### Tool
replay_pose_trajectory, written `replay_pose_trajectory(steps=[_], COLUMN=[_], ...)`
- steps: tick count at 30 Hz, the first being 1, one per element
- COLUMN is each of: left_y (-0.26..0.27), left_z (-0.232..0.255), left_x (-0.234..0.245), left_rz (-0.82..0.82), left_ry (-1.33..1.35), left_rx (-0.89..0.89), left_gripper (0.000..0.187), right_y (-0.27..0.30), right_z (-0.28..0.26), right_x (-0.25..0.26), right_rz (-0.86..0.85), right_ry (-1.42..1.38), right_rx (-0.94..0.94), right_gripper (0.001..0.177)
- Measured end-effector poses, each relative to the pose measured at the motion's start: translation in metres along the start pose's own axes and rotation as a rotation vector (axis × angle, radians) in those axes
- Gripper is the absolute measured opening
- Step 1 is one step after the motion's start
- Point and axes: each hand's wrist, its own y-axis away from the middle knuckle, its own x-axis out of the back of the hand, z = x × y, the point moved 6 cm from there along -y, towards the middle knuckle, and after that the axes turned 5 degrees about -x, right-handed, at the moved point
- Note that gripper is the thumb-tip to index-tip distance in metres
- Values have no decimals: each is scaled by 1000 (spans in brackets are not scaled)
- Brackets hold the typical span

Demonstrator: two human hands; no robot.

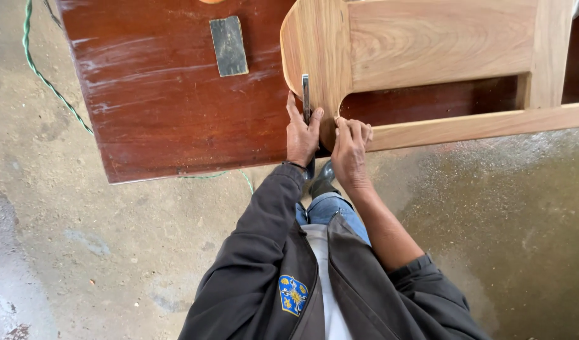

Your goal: Sanding and scraping a wooden furniture frame to smooth the surface and clean joints.

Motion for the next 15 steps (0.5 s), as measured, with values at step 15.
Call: replay_pose_trajectory(steps=[15], left_y=[4], left_z=[8], left_x=[1], left_rz=[19], left_ry=[5], left_rx=[-19], left_gripper=[73], right_y=[7], right_z=[13], right_x=[-24], right_rz=[-1], right_ry=[66], right_rx=[82], right_gripper=[22])
